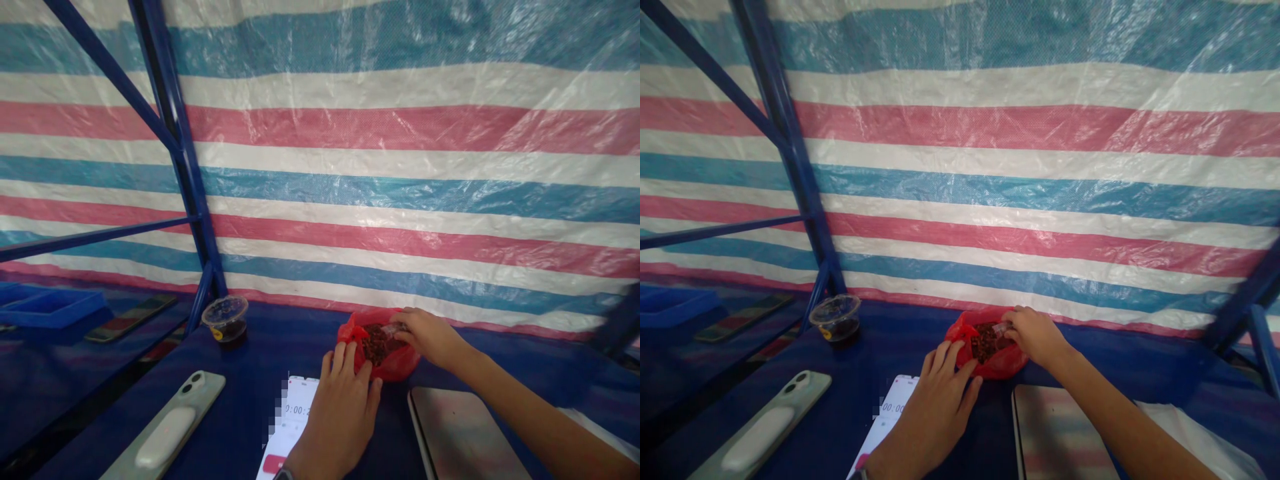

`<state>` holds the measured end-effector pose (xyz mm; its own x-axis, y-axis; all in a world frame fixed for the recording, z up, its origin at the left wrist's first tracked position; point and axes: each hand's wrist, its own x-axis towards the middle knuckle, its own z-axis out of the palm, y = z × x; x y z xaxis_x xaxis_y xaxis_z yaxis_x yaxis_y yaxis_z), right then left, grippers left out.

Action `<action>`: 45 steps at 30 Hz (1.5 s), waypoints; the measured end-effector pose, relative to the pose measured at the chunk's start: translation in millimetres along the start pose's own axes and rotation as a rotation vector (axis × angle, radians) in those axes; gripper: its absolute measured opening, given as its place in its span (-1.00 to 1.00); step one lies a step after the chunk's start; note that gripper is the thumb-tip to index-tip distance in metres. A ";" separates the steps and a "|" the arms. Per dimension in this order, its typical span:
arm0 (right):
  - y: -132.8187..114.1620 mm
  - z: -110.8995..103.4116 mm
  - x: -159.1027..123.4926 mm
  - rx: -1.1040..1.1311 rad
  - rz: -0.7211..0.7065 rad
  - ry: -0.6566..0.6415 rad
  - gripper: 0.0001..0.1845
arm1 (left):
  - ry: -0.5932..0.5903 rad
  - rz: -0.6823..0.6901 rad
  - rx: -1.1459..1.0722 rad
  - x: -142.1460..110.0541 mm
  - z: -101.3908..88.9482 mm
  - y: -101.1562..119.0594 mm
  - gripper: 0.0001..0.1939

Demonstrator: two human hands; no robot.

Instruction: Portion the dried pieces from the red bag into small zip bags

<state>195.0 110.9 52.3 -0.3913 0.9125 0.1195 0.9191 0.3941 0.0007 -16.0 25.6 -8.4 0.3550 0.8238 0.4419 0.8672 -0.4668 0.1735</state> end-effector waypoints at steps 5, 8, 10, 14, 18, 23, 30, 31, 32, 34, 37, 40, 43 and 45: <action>1.7 2.9 -1.4 -0.034 0.002 0.015 -0.75 | 0.015 0.022 -0.005 -0.5 0.6 0.4 -0.69; 1.0 2.9 -2.1 -0.055 0.016 0.019 -0.77 | 0.016 0.026 0.017 -1.1 0.7 0.5 -0.70; 0.8 2.7 -2.0 -0.061 0.024 0.019 -0.77 | 0.020 0.024 0.027 -1.6 0.7 0.5 -0.70; 1.7 1.9 -1.7 -0.051 0.027 0.025 -0.77 | 0.009 0.013 0.026 -1.8 0.5 0.6 -0.69; 3.6 3.2 -2.7 -0.013 0.036 0.031 -0.79 | 0.005 0.017 0.038 -0.4 0.3 1.4 -0.68; 9.6 9.6 -3.5 0.109 0.057 0.069 -0.78 | -0.015 0.019 0.027 0.1 -1.6 2.1 -0.65; 11.5 6.1 -29.3 0.618 0.059 0.198 -0.63 | 0.036 0.028 0.034 0.1 -0.3 -1.2 -0.65; 11.1 4.0 -38.5 0.771 0.071 0.230 -0.59 | 0.048 0.032 0.032 0.3 -0.1 -1.6 -0.65; 11.0 2.6 -49.3 0.914 0.089 0.255 -0.53 | 0.059 0.037 0.029 0.6 -0.1 -1.9 -0.65; 12.5 3.8 -74.7 1.078 0.143 0.267 -0.46 | 0.078 0.044 0.021 1.0 -0.6 -2.1 -0.65; 16.6 19.1 -117.1 1.109 0.275 0.266 -0.45 | 0.096 0.060 0.014 1.1 -1.7 -1.4 -0.64; 15.9 43.1 -151.3 0.962 0.383 0.370 -0.54 | 0.115 0.096 0.008 0.9 -2.5 2.2 -0.64; 6.2 59.0 -167.0 0.650 0.392 0.434 -0.66 | 0.123 0.127 -0.016 1.1 -3.4 10.1 -0.64; -2.0 61.8 -168.4 0.464 0.342 0.420 -0.70 | 0.100 0.147 -0.036 1.5 -4.2 16.9 -0.65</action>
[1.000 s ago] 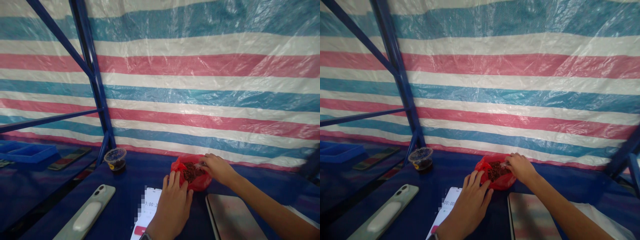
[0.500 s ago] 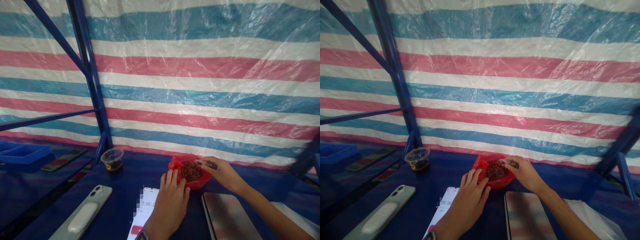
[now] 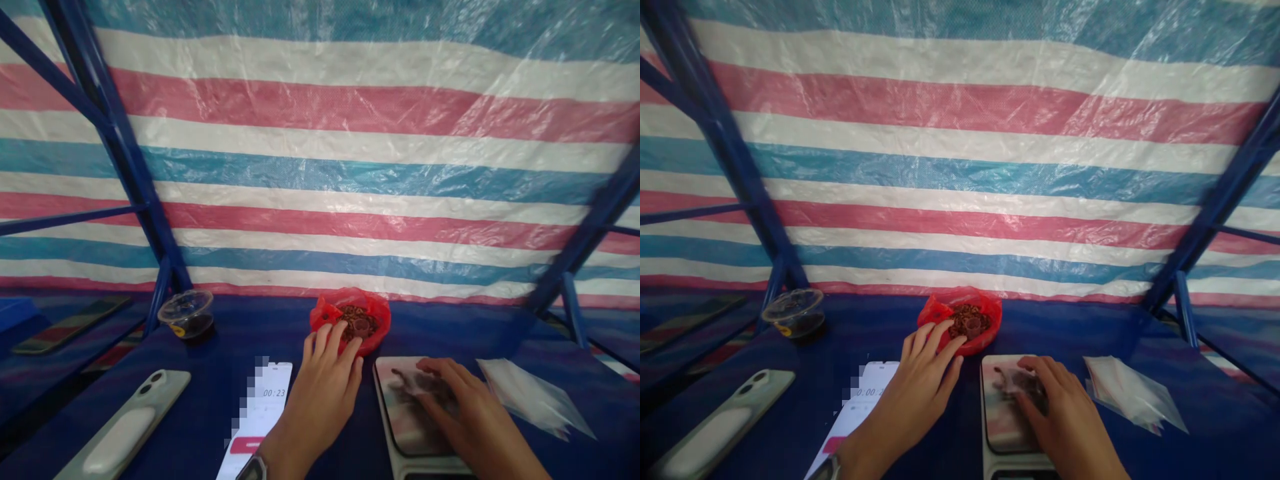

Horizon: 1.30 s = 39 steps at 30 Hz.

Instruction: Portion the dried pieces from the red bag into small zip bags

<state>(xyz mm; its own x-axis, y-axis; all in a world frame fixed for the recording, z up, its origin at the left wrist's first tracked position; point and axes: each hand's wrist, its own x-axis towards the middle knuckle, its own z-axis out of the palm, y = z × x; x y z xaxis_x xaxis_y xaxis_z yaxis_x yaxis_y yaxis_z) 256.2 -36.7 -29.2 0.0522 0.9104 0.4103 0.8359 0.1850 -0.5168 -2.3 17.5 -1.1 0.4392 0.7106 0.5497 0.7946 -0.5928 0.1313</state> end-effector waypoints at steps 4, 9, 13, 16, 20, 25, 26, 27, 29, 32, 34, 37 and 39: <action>-7.3 2.4 -1.3 -0.155 -0.074 -0.086 -0.56 | -0.067 0.033 -0.038 1.0 0.4 12.2 -0.62; 3.5 -1.2 -8.4 -0.152 -0.041 -0.209 -0.37 | -0.115 0.052 -0.085 -1.7 4.2 18.0 -0.67; 8.8 -13.9 -17.3 -0.068 -0.074 -0.260 -0.16 | -0.101 0.052 -0.092 -2.5 7.2 15.3 -0.67; 6.0 -30.6 -15.2 0.029 -0.081 -0.172 -0.24 | -0.077 0.049 -0.105 -0.9 7.2 11.4 -0.66; 3.6 -52.9 1.2 0.147 0.084 0.109 -0.54 | 0.014 0.043 -0.158 3.7 2.5 4.7 -0.65; 9.8 -65.7 9.9 0.337 0.510 0.353 -0.54 | 0.210 0.114 -0.311 8.7 -10.1 -4.5 -0.67; 10.8 -66.5 9.1 0.376 0.549 0.397 -0.55 | 0.243 0.128 -0.340 8.9 -12.7 -6.1 -0.67; 11.5 -67.0 8.0 0.407 0.567 0.443 -0.56 | 0.273 0.142 -0.363 8.9 -15.0 -7.5 -0.66; 12.3 -67.8 6.1 0.443 0.577 0.524 -0.60 | 0.318 0.166 -0.390 8.1 -18.5 -9.8 -0.63; 12.8 -69.0 4.9 0.460 0.582 0.591 -0.65 | 0.361 0.195 -0.410 6.2 -20.6 -11.8 -0.61; 13.5 -69.5 4.9 0.466 0.585 0.605 -0.66 | 0.373 0.207 -0.413 5.1 -20.7 -12.1 -0.61; 13.9 -70.1 5.0 0.452 0.571 0.596 -0.65 | 0.367 0.215 -0.408 4.6 -20.6 -11.4 -0.62; 13.2 -70.6 4.6 0.412 0.527 0.543 -0.66 | 0.359 0.222 -0.405 4.8 -20.5 -10.6 -0.63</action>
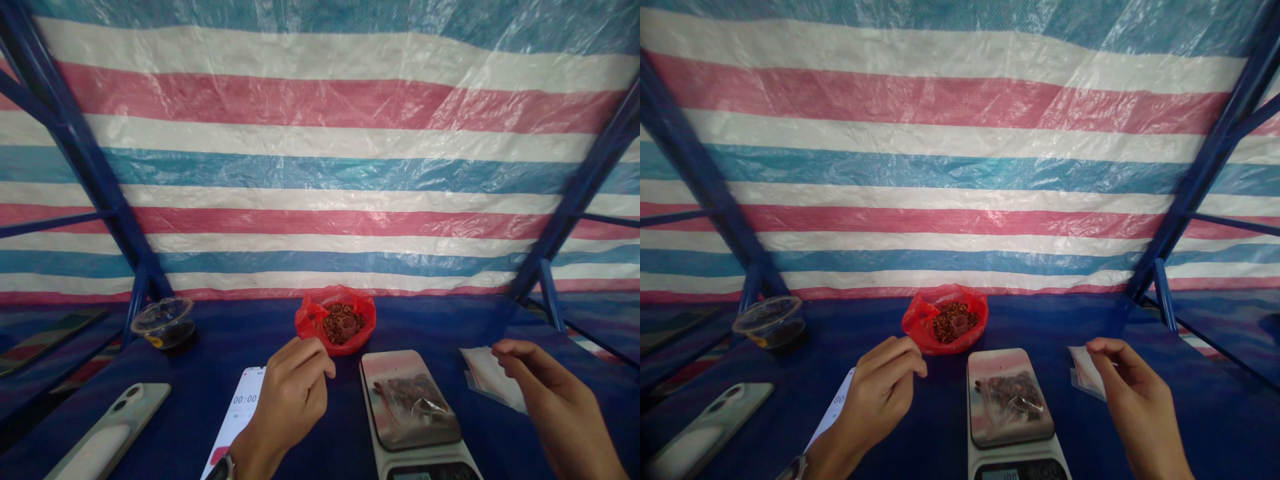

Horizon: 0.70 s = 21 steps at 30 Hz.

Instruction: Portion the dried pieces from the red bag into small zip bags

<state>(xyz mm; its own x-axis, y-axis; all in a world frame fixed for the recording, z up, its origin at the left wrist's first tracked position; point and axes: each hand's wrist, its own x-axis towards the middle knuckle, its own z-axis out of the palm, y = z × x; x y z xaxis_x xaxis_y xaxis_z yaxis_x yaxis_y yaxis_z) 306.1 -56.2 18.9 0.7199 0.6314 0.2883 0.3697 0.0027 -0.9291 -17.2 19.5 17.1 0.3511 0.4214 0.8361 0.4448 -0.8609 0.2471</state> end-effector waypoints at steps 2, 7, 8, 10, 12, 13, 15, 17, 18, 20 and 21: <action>-1.2 -0.6 -1.6 -0.067 -0.087 -0.087 -0.67 | -0.001 0.007 0.001 0.4 0.3 0.3 -0.62; 0.0 3.1 -14.4 -0.244 -0.450 -0.471 -0.73 | 0.001 -0.006 0.012 0.5 0.5 -0.6 -0.62; 2.0 5.5 -18.5 -0.282 -0.516 -0.553 -0.72 | -0.002 -0.019 0.021 0.7 0.4 -0.9 -0.62; 7.7 11.7 -26.7 -0.373 -0.604 -0.670 -0.59 | -0.016 -0.052 0.047 1.6 0.5 -1.3 -0.63; 13.7 18.6 -32.7 -0.458 -0.636 -0.718 -0.48 | -0.034 -0.084 0.100 2.7 1.1 -1.8 -0.65; 16.4 21.9 -34.4 -0.484 -0.639 -0.730 -0.46 | -0.046 -0.097 0.144 3.0 1.8 -2.3 -0.67; 20.5 27.3 -35.5 -0.496 -0.634 -0.745 -0.49 | -0.092 -0.122 0.258 2.1 4.3 -4.6 -0.66; 23.1 31.3 -34.5 -0.465 -0.619 -0.768 -0.57 | -0.156 -0.150 0.362 -0.9 7.7 -8.8 -0.60; 24.0 33.2 -33.8 -0.437 -0.607 -0.773 -0.62 | -0.186 -0.166 0.399 -3.1 9.5 -11.5 -0.59; 25.0 37.7 -33.0 -0.362 -0.564 -0.755 -0.71 | -0.220 -0.197 0.451 -7.9 12.7 -17.1 -0.60; 24.5 41.0 -32.7 -0.315 -0.531 -0.730 -0.73 | -0.227 -0.212 0.468 -10.0 13.7 -19.6 -0.61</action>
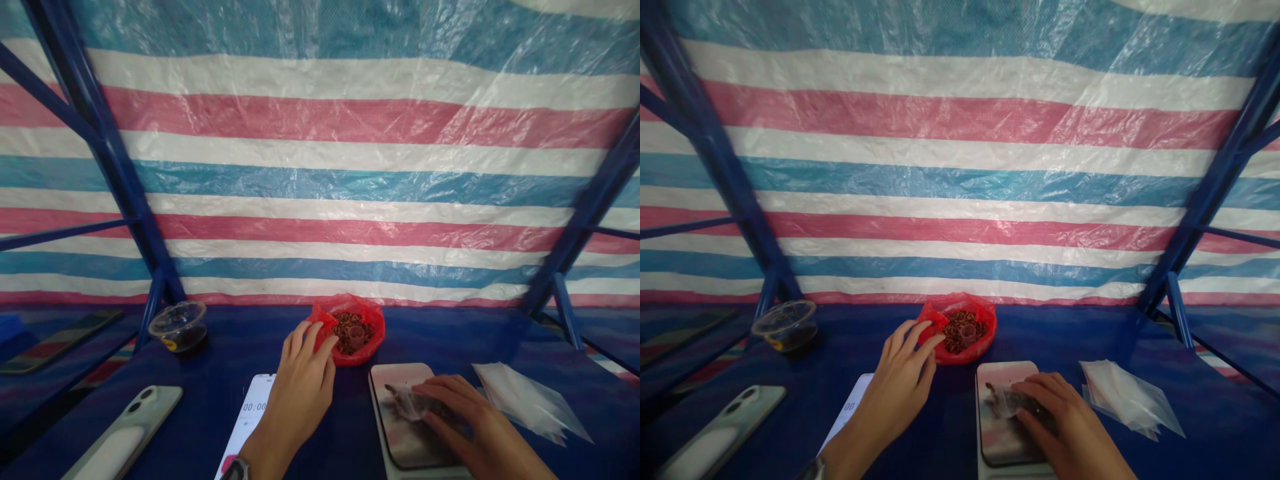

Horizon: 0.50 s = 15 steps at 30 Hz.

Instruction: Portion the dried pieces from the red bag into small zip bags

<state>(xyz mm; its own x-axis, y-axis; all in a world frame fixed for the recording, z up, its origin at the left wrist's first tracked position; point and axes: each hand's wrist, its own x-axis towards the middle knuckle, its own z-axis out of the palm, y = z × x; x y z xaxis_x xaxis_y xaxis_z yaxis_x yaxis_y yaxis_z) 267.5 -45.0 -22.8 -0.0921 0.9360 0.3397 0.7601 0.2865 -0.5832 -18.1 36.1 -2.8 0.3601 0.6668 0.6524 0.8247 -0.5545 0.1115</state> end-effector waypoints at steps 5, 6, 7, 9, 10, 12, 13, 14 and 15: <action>-19.4 7.6 39.2 0.217 0.082 0.126 -0.58 | -0.037 -0.048 0.024 -3.1 4.3 -4.1 -0.62; -26.8 7.3 53.4 0.215 0.055 0.097 -0.58 | -0.041 -0.052 0.032 -3.5 4.5 -4.0 -0.62; -34.8 6.3 69.2 0.180 0.001 0.063 -0.60 | -0.043 -0.057 0.044 -4.0 4.9 -3.7 -0.63; -50.9 3.6 102.1 -0.050 -0.145 -0.055 -0.68 | -0.041 -0.071 0.070 -5.5 6.2 -4.0 -0.65; -58.1 2.4 117.8 -0.204 -0.190 -0.133 -0.71 | -0.041 -0.077 0.080 -6.5 7.1 -4.7 -0.65; -69.0 1.5 144.3 -0.457 -0.210 -0.247 -0.73 | -0.053 -0.075 0.083 -8.4 8.6 -7.2 -0.66; -72.5 1.9 154.5 -0.513 -0.211 -0.271 -0.75 | -0.062 -0.067 0.079 -9.2 8.9 -8.7 -0.65; -74.7 2.7 162.4 -0.548 -0.209 -0.286 -0.76 | -0.073 -0.055 0.071 -9.7 8.9 -10.3 -0.65; -75.6 3.7 168.2 -0.561 -0.206 -0.292 -0.77 | -0.082 -0.049 0.063 -10.0 8.4 -11.5 -0.65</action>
<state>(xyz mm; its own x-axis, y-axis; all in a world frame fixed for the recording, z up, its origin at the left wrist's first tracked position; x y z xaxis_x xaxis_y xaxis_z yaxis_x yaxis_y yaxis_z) 192.2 91.5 75.7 -0.3819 0.9130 0.1437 0.9206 0.3895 -0.0280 -27.5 40.0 -16.9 0.3512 0.7322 0.5835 0.8670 -0.4896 0.0925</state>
